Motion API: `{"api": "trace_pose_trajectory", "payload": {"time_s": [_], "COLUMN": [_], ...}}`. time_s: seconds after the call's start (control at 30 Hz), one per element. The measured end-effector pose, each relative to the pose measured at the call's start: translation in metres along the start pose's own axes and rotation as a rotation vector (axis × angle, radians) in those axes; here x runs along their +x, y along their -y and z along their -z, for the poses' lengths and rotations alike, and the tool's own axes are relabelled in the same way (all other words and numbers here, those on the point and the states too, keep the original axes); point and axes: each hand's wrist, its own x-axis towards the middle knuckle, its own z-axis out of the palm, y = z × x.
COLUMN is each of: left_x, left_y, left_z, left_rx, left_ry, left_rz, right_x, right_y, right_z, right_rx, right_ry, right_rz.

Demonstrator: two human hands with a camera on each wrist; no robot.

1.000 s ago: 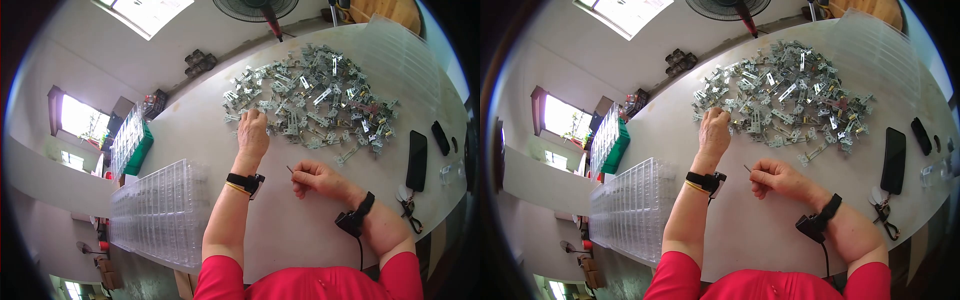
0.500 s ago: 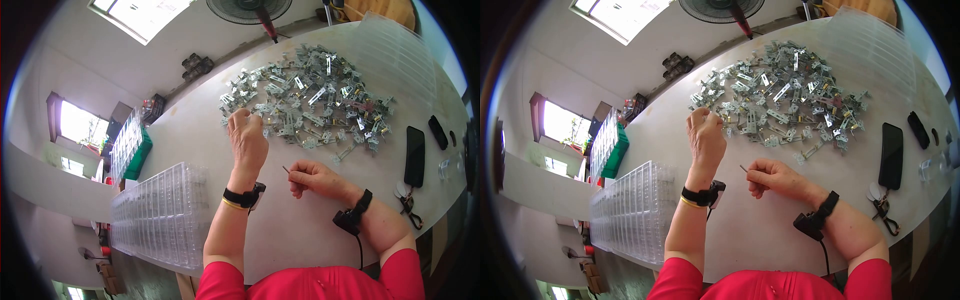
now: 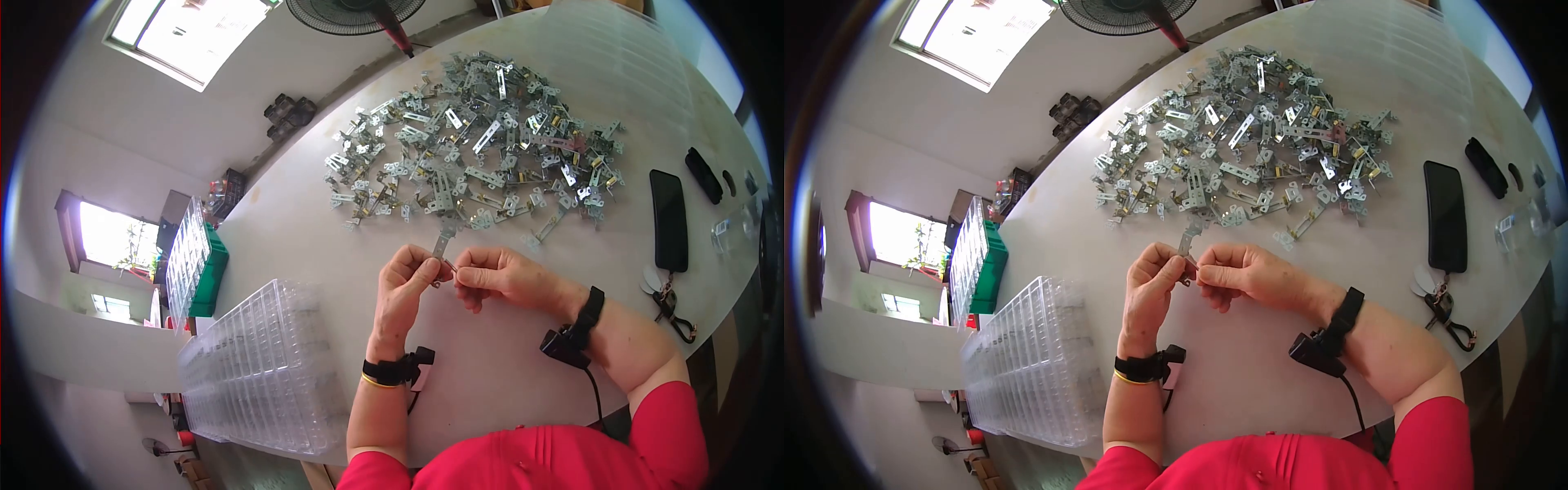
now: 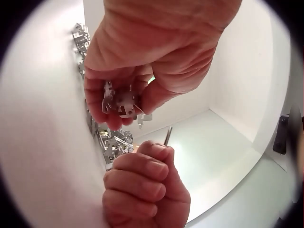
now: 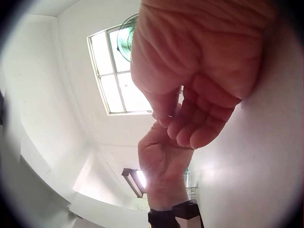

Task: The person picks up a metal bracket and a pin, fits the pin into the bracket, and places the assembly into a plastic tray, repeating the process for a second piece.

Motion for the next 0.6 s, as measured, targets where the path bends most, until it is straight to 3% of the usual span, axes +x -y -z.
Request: {"api": "trace_pose_trajectory", "payload": {"time_s": [0.13, 0.27, 0.47, 0.6], "left_x": [-0.001, -0.003, -0.005, -0.007], "left_y": [0.010, 0.013, 0.012, 0.009], "left_z": [0.004, 0.015, 0.022, 0.019], "left_rx": [-0.238, -0.274, -0.144, 0.011], "left_ry": [0.031, 0.060, 0.032, 0.045], "left_rz": [-0.005, -0.001, 0.055, 0.053], "right_x": [0.000, 0.004, 0.005, 0.006], "right_y": [0.001, -0.004, 0.000, -0.003], "right_z": [0.000, 0.004, -0.004, 0.001], "right_rx": [-0.013, -0.058, -0.087, -0.109], "right_ry": [-0.021, -0.034, -0.196, -0.175], "right_rz": [0.006, 0.039, 0.127, 0.119]}}
